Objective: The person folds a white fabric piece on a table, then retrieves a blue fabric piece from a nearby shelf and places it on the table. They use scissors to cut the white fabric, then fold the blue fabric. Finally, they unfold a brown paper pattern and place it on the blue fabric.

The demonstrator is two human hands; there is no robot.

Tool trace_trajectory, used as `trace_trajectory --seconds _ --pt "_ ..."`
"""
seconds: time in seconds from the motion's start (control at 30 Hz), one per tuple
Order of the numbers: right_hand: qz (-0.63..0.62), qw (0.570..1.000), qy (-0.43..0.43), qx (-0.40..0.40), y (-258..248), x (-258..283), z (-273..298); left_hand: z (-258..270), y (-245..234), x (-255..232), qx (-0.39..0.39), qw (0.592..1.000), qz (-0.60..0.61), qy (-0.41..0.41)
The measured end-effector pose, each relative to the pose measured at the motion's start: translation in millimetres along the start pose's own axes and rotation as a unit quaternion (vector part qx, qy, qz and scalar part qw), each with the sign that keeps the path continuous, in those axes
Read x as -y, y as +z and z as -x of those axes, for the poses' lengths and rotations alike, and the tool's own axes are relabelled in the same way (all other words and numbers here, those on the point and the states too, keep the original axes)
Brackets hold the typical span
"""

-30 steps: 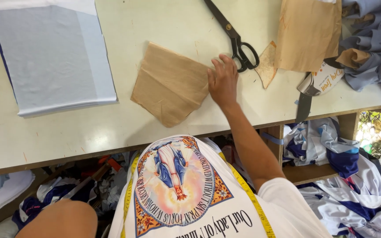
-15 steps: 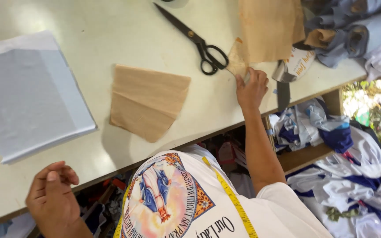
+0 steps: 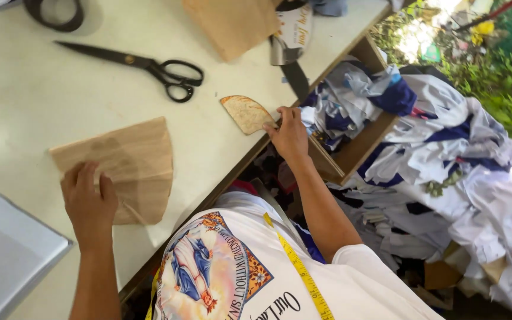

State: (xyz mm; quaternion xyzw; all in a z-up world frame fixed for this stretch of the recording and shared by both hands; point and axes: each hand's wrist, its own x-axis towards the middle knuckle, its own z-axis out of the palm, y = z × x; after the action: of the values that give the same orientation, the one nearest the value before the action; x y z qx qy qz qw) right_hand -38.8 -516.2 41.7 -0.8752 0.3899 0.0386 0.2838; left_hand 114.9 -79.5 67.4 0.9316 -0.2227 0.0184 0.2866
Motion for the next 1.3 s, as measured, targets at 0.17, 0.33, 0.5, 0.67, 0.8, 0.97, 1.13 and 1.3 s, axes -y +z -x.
trace_trajectory --seconds 0.17,0.33,0.5,0.67,0.8,0.97,1.13,1.3 --pt "-0.237 0.969 0.060 -0.022 -1 -31 8 -61 43 59 -0.009 0.974 -0.165 0.155" --pt "-0.441 0.865 0.217 -0.103 -57 -72 23 -80 25 79 0.111 0.974 -0.179 0.085" --pt "-0.525 0.748 0.245 -0.324 -31 -249 -12 -84 14 105 0.106 0.958 -0.229 0.138" --pt "-0.104 0.931 0.017 -0.350 -16 -220 -28 -84 28 129 0.170 0.962 -0.213 -0.020" --pt "-0.217 0.919 -0.260 -0.203 30 -35 -20 -76 38 129 0.162 0.960 -0.223 -0.060" --pt "-0.169 0.841 -0.512 0.027 78 153 -13 -53 15 79 0.164 0.966 -0.197 -0.031" --pt "0.018 0.734 -0.650 0.196 72 249 12 13 -48 20 0.198 0.968 -0.151 -0.024" --pt "0.080 0.762 -0.574 0.291 17 296 73 92 -99 36 0.009 0.993 -0.112 0.038"
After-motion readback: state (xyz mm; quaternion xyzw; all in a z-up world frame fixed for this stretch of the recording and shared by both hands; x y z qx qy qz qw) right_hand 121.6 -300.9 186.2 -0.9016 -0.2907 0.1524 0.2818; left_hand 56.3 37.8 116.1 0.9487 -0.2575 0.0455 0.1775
